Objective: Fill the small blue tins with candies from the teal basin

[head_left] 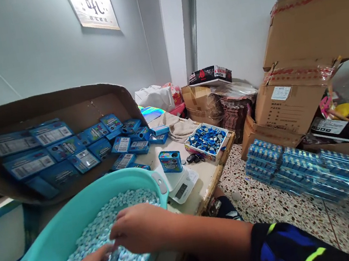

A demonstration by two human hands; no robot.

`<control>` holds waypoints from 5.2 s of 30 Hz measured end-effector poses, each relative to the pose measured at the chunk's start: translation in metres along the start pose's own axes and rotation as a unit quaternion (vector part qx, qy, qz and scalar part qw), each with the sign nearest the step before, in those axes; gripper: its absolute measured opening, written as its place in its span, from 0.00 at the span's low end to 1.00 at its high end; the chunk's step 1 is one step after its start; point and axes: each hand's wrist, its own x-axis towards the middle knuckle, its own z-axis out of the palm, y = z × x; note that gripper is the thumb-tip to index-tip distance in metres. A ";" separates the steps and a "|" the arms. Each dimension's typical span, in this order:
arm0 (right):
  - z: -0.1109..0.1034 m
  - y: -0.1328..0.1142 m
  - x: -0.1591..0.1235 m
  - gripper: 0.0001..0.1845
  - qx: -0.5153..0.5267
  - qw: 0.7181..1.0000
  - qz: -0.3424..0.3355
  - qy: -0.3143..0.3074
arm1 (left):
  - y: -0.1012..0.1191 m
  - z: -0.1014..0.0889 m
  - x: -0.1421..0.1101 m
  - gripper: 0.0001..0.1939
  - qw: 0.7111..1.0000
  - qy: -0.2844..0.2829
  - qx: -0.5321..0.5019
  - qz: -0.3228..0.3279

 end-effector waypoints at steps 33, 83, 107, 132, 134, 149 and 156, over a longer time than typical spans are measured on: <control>-0.085 0.156 -0.118 0.09 -0.004 0.929 0.139 0.344 | 0.029 -0.013 -0.018 0.30 0.997 -0.066 -0.007 -0.026; -0.093 0.147 -0.146 0.08 -0.030 0.893 0.229 0.385 | 0.012 -0.009 -0.027 0.23 0.991 0.050 -0.107 0.067; -0.067 0.149 -0.071 0.09 0.035 0.941 0.148 0.301 | 0.016 -0.004 -0.033 0.21 0.994 0.018 -0.099 0.048; 0.010 -0.072 -0.023 0.22 -0.072 0.982 -0.086 -0.152 | 0.019 -0.019 -0.020 0.31 0.985 0.098 -0.106 -0.092; 0.021 -0.082 -0.030 0.26 -0.100 0.987 -0.084 -0.092 | 0.021 -0.019 -0.019 0.30 0.987 0.081 -0.091 -0.100; 0.038 -0.065 -0.040 0.33 -0.088 0.986 -0.140 0.001 | 0.012 -0.013 -0.014 0.37 0.994 0.049 -0.074 -0.068; 0.029 -0.067 -0.037 0.27 -0.052 0.987 -0.131 -0.072 | 0.015 -0.012 -0.012 0.34 0.991 0.057 -0.084 -0.091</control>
